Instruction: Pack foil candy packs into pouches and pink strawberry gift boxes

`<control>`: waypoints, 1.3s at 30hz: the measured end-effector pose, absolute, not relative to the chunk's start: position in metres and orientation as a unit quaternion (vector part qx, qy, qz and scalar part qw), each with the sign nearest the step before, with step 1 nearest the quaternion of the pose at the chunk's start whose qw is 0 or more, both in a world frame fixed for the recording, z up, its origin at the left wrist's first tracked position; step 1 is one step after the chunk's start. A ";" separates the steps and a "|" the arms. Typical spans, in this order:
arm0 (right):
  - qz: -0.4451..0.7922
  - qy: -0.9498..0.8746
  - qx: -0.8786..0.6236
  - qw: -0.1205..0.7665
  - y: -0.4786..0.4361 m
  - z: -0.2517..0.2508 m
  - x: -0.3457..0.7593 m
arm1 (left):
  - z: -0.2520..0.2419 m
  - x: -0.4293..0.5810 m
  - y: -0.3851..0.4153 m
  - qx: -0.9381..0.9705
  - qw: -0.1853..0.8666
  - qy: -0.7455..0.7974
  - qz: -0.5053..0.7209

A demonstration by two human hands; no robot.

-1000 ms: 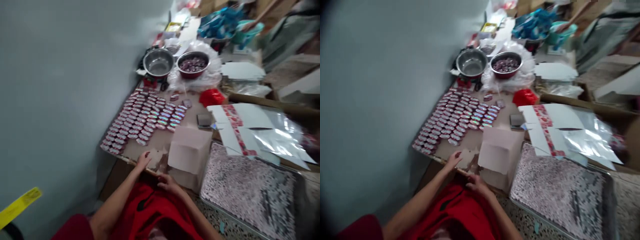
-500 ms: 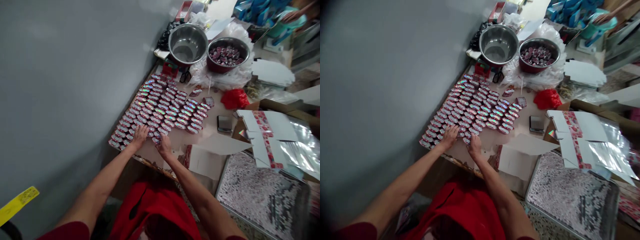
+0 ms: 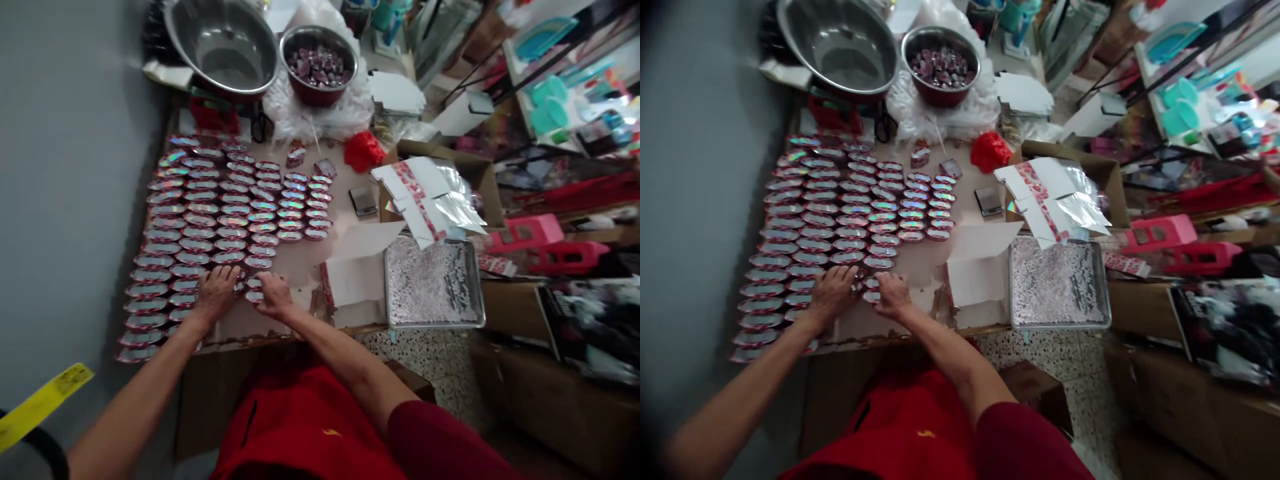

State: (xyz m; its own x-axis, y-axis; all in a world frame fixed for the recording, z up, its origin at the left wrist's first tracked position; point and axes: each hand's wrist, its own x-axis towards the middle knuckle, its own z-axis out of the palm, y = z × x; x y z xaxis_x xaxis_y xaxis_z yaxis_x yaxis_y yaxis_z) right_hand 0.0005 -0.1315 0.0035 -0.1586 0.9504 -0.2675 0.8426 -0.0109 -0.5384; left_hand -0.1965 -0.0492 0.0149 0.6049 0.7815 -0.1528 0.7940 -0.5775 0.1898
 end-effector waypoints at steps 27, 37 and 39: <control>0.136 -0.693 -0.706 0.048 -0.212 -0.011 0.341 | 0.078 0.157 -0.129 0.912 0.154 0.377 -0.050; 0.167 -0.714 -0.680 0.020 -0.195 -0.005 0.353 | 0.028 0.165 -0.132 0.889 0.242 0.388 0.037; 0.161 -0.719 -0.676 0.013 -0.195 -0.003 0.353 | 0.013 0.152 -0.128 0.895 0.233 0.379 0.017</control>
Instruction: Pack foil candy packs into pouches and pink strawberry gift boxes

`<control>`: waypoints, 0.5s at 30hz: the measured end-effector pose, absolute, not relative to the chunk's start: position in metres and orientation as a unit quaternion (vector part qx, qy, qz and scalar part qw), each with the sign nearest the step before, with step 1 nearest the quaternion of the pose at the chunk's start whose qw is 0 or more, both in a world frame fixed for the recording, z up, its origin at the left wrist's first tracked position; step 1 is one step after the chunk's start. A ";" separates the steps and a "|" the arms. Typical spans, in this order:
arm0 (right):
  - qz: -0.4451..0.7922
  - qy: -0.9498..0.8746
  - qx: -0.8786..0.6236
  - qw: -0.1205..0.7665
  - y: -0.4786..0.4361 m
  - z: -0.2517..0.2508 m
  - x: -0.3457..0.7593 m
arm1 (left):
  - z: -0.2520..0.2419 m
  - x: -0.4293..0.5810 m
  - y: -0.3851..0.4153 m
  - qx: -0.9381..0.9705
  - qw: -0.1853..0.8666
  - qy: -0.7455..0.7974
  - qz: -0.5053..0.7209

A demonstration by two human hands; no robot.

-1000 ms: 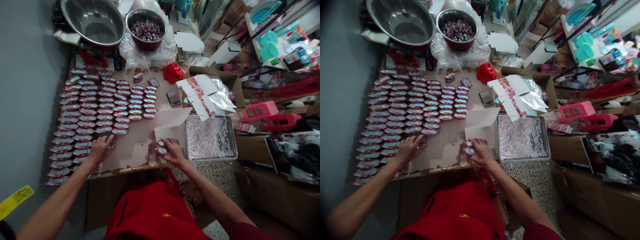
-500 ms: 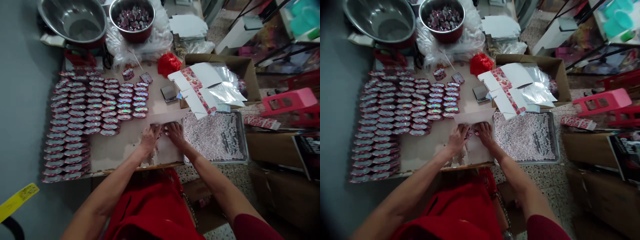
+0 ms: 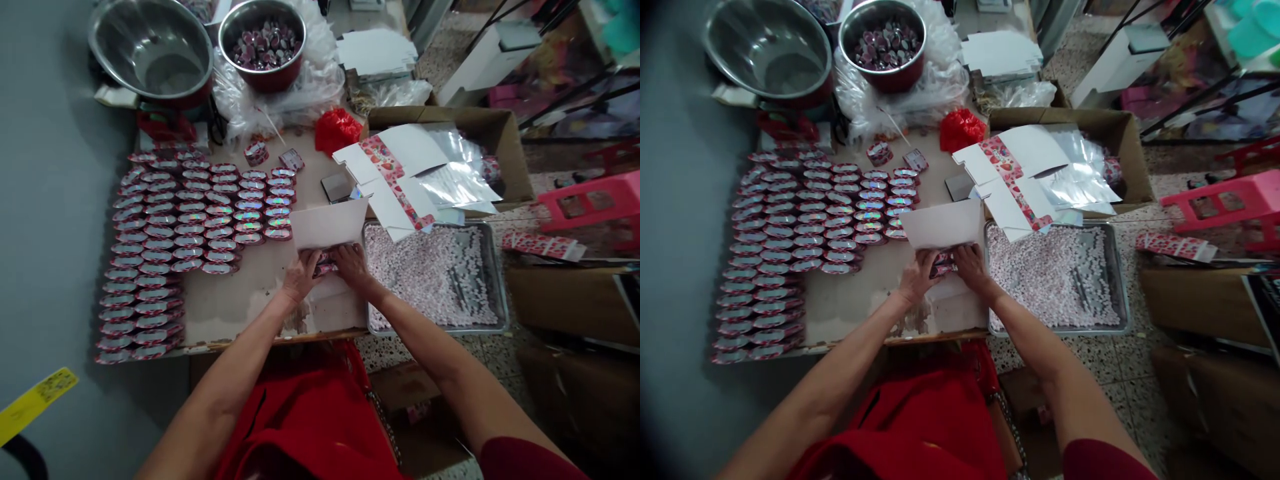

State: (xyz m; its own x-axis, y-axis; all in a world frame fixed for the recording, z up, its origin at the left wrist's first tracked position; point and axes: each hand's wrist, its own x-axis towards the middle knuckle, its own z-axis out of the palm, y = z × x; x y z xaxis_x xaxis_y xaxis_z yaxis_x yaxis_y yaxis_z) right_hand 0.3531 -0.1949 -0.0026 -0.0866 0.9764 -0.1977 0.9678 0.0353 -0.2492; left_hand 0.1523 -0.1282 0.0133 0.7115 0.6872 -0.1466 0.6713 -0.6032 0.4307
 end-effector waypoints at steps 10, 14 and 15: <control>0.104 -0.731 -0.674 0.031 -0.205 -0.005 0.361 | 0.034 0.179 -0.134 0.893 0.120 0.425 -0.086; 0.070 -0.744 -0.663 0.050 -0.198 -0.012 0.365 | 0.023 0.170 -0.132 0.895 0.102 0.428 -0.079; 0.067 -0.743 -0.664 0.051 -0.196 -0.014 0.365 | 0.020 0.166 -0.131 0.896 0.103 0.426 -0.075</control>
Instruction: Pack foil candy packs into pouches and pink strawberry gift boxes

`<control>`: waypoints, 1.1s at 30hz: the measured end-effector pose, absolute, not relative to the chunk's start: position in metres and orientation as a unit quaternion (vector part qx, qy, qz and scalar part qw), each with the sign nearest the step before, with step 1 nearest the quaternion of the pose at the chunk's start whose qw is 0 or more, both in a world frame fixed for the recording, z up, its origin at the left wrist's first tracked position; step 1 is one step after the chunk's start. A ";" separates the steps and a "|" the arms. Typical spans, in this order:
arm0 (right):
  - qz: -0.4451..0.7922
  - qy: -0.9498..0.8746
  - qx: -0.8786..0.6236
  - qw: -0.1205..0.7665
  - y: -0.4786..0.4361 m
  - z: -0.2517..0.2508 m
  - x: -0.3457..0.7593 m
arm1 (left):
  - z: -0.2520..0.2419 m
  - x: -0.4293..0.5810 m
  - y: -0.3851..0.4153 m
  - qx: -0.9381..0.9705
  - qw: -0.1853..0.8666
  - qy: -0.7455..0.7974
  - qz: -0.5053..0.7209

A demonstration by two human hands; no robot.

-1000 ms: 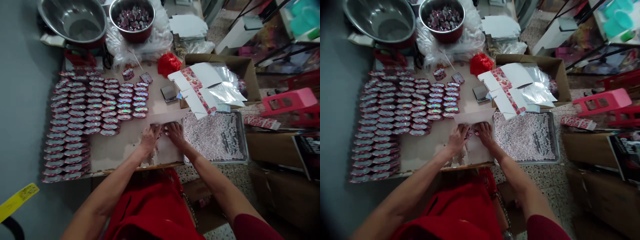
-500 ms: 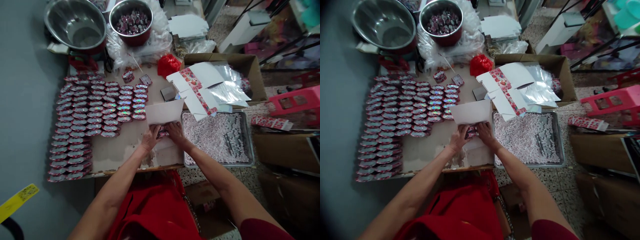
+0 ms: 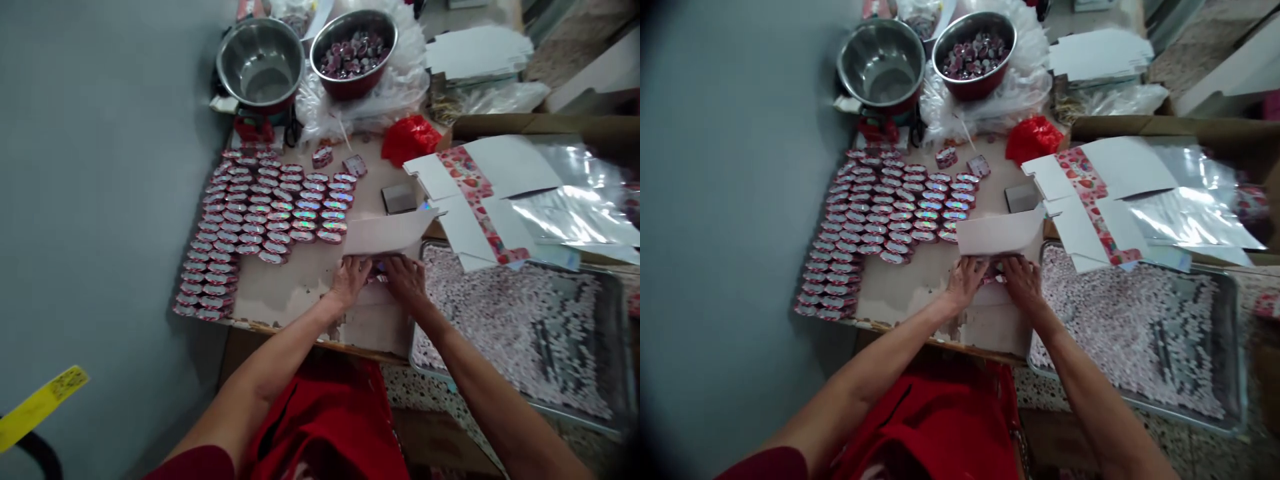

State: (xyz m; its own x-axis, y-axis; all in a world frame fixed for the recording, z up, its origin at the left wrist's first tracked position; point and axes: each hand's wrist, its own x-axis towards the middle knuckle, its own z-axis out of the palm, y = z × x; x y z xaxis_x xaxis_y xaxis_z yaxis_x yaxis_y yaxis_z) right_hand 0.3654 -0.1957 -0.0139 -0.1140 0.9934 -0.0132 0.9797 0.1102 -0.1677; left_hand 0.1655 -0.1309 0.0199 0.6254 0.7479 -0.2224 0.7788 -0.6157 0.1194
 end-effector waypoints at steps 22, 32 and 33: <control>0.172 -0.640 -0.701 0.265 -0.211 0.022 0.281 | 0.048 0.003 -0.097 0.884 0.115 0.449 0.067; 0.349 -0.641 -0.628 0.268 -0.069 -0.025 0.061 | 0.038 -0.156 0.024 0.848 0.074 0.512 -0.116; 0.339 -0.658 -0.629 0.238 -0.061 -0.023 0.052 | 0.035 -0.155 0.025 0.848 0.073 0.513 -0.113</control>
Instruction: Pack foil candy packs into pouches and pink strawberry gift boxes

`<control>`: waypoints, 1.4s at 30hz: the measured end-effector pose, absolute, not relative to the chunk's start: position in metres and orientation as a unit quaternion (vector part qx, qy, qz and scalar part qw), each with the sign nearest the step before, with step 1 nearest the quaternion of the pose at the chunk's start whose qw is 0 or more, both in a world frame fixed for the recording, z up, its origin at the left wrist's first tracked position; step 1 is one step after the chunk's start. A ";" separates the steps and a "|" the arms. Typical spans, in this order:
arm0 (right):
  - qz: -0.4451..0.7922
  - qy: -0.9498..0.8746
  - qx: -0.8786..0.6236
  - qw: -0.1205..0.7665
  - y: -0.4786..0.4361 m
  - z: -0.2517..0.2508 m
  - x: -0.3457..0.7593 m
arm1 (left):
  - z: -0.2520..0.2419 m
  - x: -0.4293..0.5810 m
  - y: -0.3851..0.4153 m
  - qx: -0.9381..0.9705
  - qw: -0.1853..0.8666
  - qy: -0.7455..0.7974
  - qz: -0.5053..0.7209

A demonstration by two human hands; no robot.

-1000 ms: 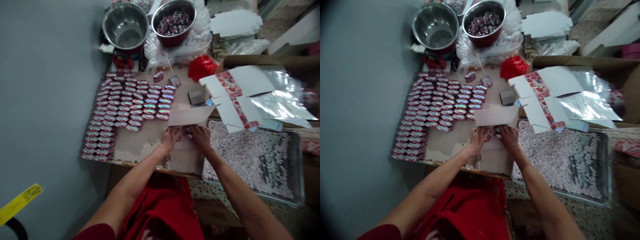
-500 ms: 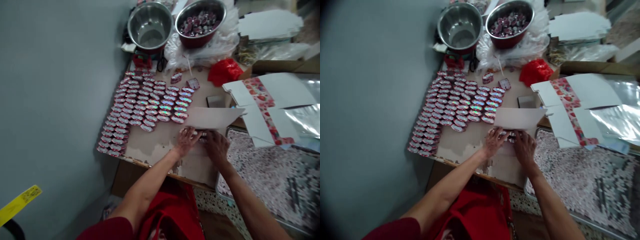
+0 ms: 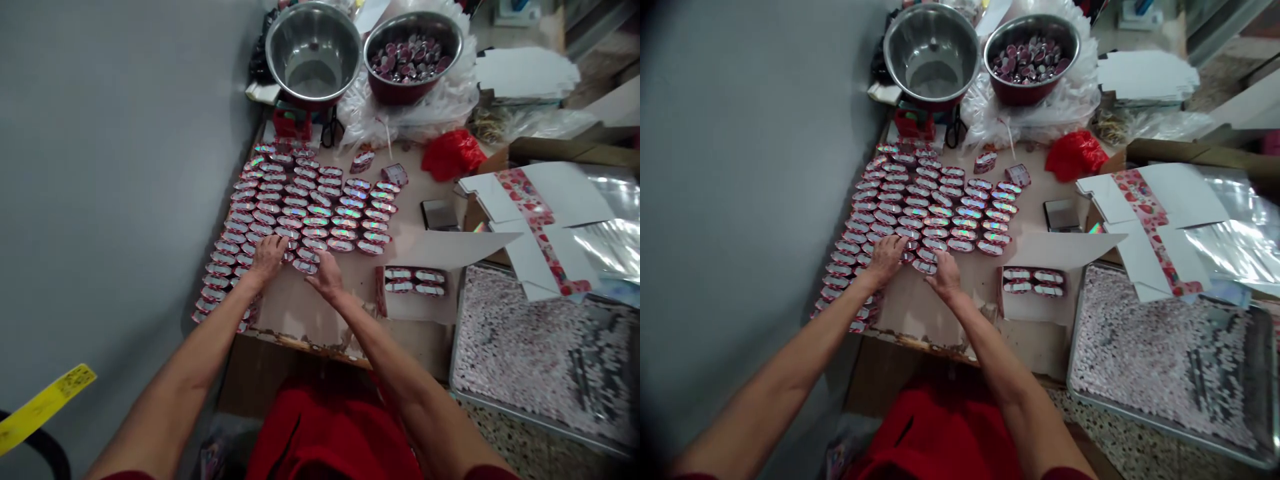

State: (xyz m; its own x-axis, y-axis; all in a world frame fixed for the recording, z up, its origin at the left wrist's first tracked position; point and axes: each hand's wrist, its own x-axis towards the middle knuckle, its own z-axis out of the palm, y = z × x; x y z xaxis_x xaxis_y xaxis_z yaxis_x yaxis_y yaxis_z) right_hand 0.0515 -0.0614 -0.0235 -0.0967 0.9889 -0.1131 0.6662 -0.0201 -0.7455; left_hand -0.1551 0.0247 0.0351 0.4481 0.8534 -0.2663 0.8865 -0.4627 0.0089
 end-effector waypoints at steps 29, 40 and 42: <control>0.214 -0.634 -0.710 0.220 -0.245 0.056 0.286 | 0.014 -0.125 -0.049 0.813 0.022 0.578 0.063; 0.177 -0.688 -0.701 0.056 -0.231 0.010 0.358 | 0.055 0.115 -0.171 0.863 0.258 0.415 0.129; 0.170 -0.691 -0.701 0.044 -0.231 0.011 0.362 | 0.044 0.140 -0.177 0.874 0.246 0.413 0.069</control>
